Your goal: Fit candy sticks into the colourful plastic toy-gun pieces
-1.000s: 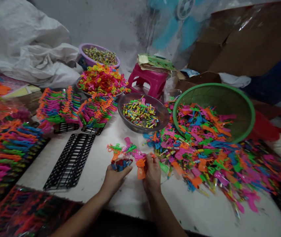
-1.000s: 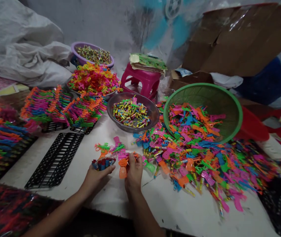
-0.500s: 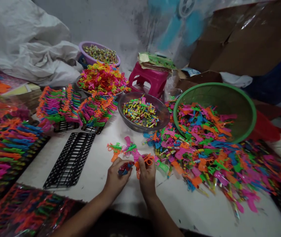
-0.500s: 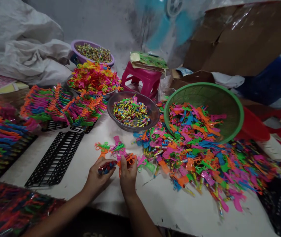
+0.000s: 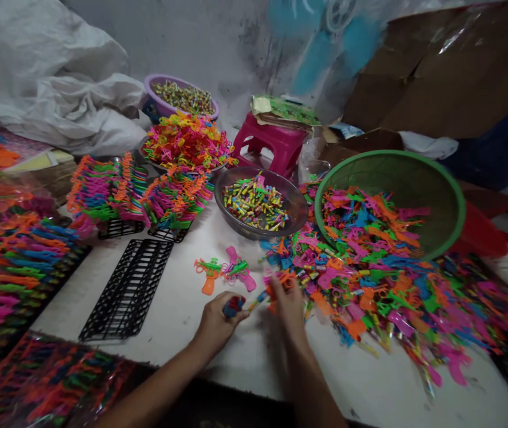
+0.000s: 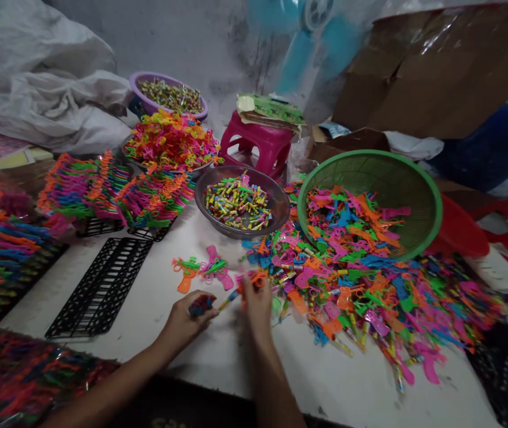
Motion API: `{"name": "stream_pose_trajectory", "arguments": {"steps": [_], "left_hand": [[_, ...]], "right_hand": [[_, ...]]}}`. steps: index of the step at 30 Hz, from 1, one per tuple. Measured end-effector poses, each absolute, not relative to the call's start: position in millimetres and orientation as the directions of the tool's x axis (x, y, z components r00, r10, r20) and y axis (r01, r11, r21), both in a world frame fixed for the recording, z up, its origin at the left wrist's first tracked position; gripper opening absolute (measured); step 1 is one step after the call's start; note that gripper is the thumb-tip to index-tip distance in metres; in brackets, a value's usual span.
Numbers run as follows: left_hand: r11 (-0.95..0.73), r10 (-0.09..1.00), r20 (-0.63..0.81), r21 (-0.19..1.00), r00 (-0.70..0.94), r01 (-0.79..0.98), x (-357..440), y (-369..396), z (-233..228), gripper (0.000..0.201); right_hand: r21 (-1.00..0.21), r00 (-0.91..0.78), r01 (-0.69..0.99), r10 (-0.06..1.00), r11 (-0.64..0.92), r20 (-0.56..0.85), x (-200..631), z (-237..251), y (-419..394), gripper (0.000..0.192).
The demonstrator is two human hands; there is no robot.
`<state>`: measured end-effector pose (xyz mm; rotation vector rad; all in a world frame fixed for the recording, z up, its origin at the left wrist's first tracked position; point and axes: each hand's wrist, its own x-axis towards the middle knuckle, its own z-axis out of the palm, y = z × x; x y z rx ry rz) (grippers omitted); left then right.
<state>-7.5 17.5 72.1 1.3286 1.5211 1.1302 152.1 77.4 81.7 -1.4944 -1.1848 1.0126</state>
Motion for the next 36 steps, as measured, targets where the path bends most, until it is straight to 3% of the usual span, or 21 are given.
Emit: {"name": "stream_pose_trajectory", "arguments": {"steps": [2, 4, 6, 7, 10, 12, 15, 17, 19, 21, 23, 26, 31, 36], "left_hand": [[0.105, 0.972, -0.035, 0.95, -0.231, 0.296, -18, 22, 66, 0.012], [0.065, 0.957, 0.051, 0.922, -0.286, 0.383, -27, 30, 60, 0.011], [-0.003, 0.956, 0.141, 0.883, -0.259, 0.469, -31, 40, 56, 0.012], [-0.019, 0.959, 0.155, 0.868, -0.235, 0.496, -31, 46, 54, 0.012], [0.007, 0.962, 0.135, 0.857, -0.236, 0.516, -27, 61, 52, 0.01], [0.035, 0.946, 0.123, 0.883, -0.301, 0.469, -26, 65, 49, 0.014], [0.133, 0.933, -0.04, 0.962, -0.357, 0.24, -30, 57, 47, 0.026], [0.234, 0.927, -0.217, 0.972, -0.306, 0.022, -31, 48, 48, 0.031], [0.294, 0.918, -0.323, 0.944, -0.229, -0.152, -30, 41, 53, 0.037], [0.292, 0.92, -0.339, 0.927, -0.196, -0.234, -25, 37, 60, 0.043], [0.237, 0.933, -0.284, 0.947, -0.219, -0.217, -21, 37, 66, 0.041], [0.187, 0.938, -0.226, 0.968, -0.262, -0.164, -17, 39, 71, 0.036], [0.313, 0.931, -0.345, 0.922, -0.117, -0.23, -17, 34, 68, 0.042], [0.197, 0.964, -0.217, 0.971, -0.155, -0.138, -20, 31, 72, 0.032]], "right_hand": [[-0.866, 0.359, 0.48, 0.932, -0.141, 0.047, 189, 91, 96, 0.041], [-0.664, 0.515, 0.717, 0.804, -0.213, 0.298, 212, 99, 110, 0.054], [-0.548, 0.458, 0.821, 0.761, -0.163, 0.46, 211, 98, 115, 0.054], [-0.547, 0.362, 0.835, 0.81, -0.061, 0.462, 202, 93, 115, 0.047], [-0.646, -0.057, 0.717, 0.946, 0.262, 0.32, 156, 66, 109, 0.027], [-0.677, -0.175, 0.663, 0.945, 0.32, 0.275, 131, 49, 108, 0.02], [-0.732, -0.108, 0.629, 0.961, 0.263, 0.253, 121, 39, 109, 0.008], [-0.811, -0.014, 0.561, 0.981, 0.167, 0.193, 123, 45, 106, 0.015], [-0.907, 0.018, 0.418, 0.998, 0.051, 0.064, 123, 55, 97, 0.022], [-0.966, -0.035, 0.258, 0.999, -0.022, -0.032, 116, 65, 84, 0.025], [-0.984, -0.085, 0.178, 0.996, -0.012, -0.028, 108, 72, 71, 0.025], [-0.977, -0.089, 0.204, 0.995, 0.055, 0.038, 100, 74, 60, 0.023], [-0.98, -0.104, 0.186, 0.993, 0.076, 0.057, 102, 74, 58, 0.024], [-0.967, -0.149, 0.229, 0.986, 0.11, 0.077, 106, 77, 55, 0.022]]}}
